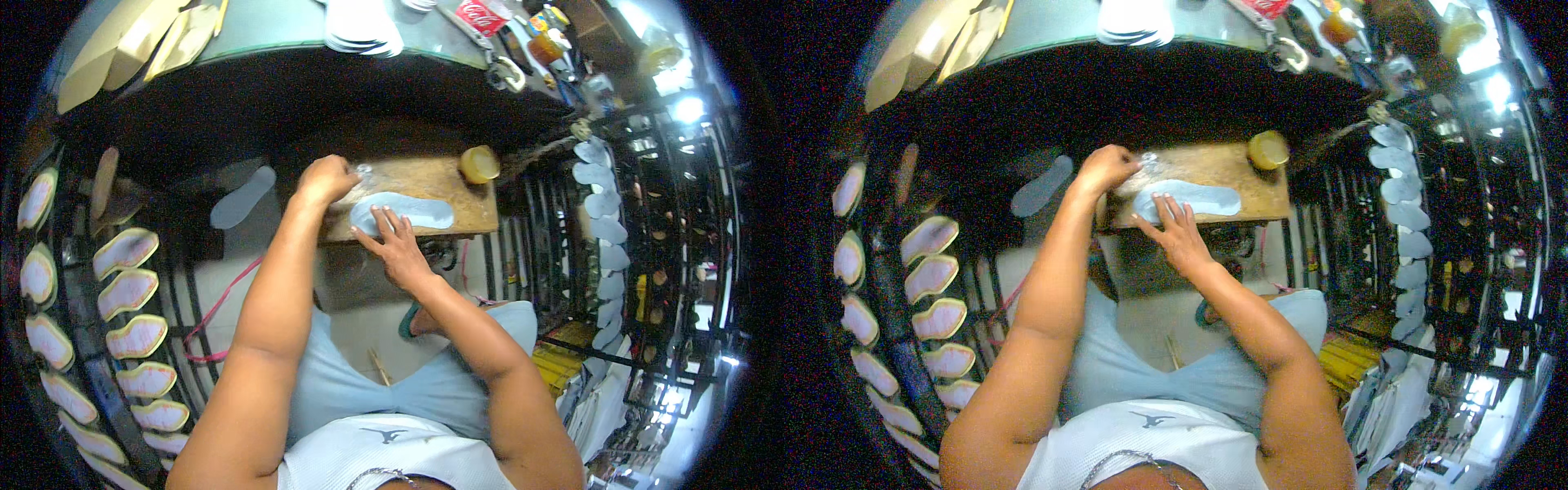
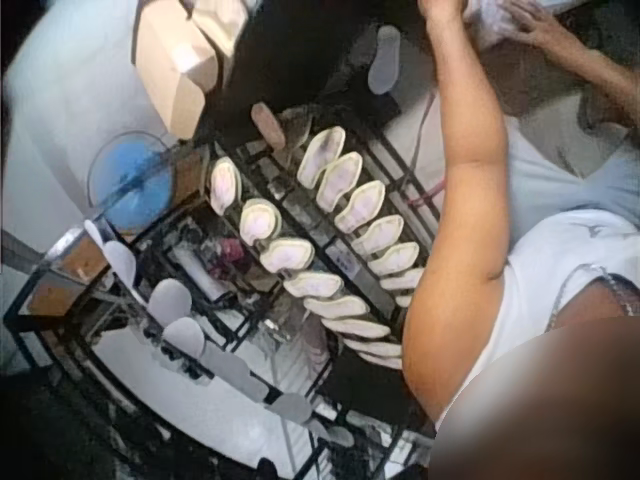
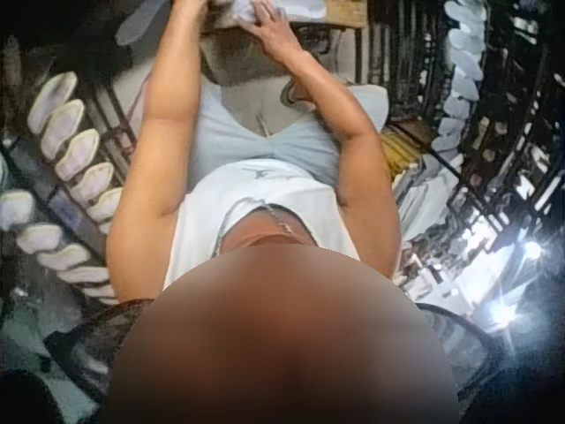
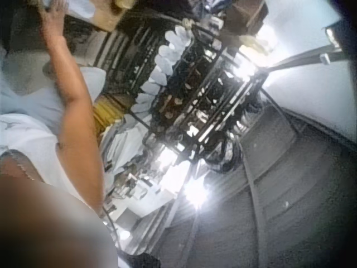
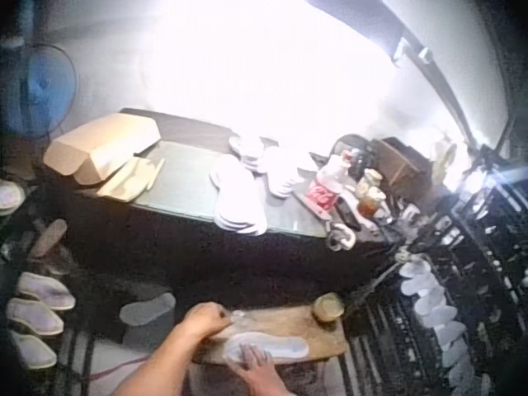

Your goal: The person sits on the floor and repeatedly rubs white shoe insoles on a wooden board using a small yellow tool. They pick up insoles from a nearby rack, rub them on the board, and place them back on the rack.

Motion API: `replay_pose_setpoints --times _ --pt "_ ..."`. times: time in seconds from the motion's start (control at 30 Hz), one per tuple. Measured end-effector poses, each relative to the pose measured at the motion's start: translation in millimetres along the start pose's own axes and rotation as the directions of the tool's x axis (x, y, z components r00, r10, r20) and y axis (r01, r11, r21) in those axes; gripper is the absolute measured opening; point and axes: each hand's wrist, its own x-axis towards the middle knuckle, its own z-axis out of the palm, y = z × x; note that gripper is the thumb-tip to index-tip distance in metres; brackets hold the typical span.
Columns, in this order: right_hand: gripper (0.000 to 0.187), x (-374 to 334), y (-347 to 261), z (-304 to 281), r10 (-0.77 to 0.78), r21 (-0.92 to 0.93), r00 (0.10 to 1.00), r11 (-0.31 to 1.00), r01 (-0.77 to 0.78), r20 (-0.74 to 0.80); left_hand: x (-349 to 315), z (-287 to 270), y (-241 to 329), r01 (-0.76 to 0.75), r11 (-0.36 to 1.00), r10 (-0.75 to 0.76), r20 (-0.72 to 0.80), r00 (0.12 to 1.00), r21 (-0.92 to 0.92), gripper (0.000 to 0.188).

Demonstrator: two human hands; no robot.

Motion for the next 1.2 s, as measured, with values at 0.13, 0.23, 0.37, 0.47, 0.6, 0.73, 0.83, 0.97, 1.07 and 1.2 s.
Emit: replay_pose_setpoints --times 0.13,0.23,0.37,0.47,0.6,0.73,0.83,0.97,1.07,1.2 --pt "0.063 -9.7 99.7 -30.2 0.116 0.059 0.904 0.993 -0.101 -0.412 -2.4 2.5 5.4 -0.002 1.000 0.002 -0.026 1.000 0.019 0.037" --pt "0.063 -13.8 177.6 -52.8 0.483 -0.021 0.772 0.842 -0.539 -0.413 -4.1 3.1 11.6 0.032 0.999 -0.032 0.007 0.999 0.031 0.037" --pt "0.058 -8.2 232.0 -62.0 0.709 -0.012 0.678 0.690 -0.724 -0.195 -5.5 4.4 16.3 0.005 0.999 -0.004 -0.022 1.000 0.041 0.038" --pt "0.053 2.2 240.9 -63.2 0.697 -0.192 0.716 0.698 -0.690 -0.038 -2.4 7.5 19.9 0.010 0.999 -0.008 -0.045 0.999 0.040 0.033" --pt "0.050 5.6 246.9 -82.3 0.614 -0.194 0.788 0.769 -0.609 -0.035 1.3 9.0 22.0 -0.019 1.000 0.020 -0.122 0.992 0.006 0.028" --pt "0.049 -22.1 229.7 -85.8 0.544 0.096 0.772 0.832 -0.546 -0.327 5.5 8.6 22.5 0.012 1.000 -0.010 -0.119 0.993 0.019 0.027" --pt "0.053 -57.0 197.0 -67.1 0.572 -0.023 0.819 0.819 -0.573 -0.045 8.7 11.4 20.5 -0.004 0.999 0.012 -0.171 0.985 0.046 0.032" --pt "0.069 -82.8 151.6 -38.9 0.512 0.183 0.858 0.840 -0.510 0.043 12.7 12.4 11.7 0.026 0.997 -0.013 -0.160 0.987 0.079 0.035" --pt "0.080 -85.6 113.5 -9.9 0.475 0.202 0.880 0.861 -0.466 0.006 14.5 14.5 10.4 0.025 0.996 -0.015 -0.122 0.992 0.083 0.036" --pt "0.082 -73.6 102.5 16.0 0.512 -0.098 0.856 0.858 -0.504 0.070 10.0 15.1 15.8 0.050 0.996 -0.047 -0.036 0.998 0.080 0.040"
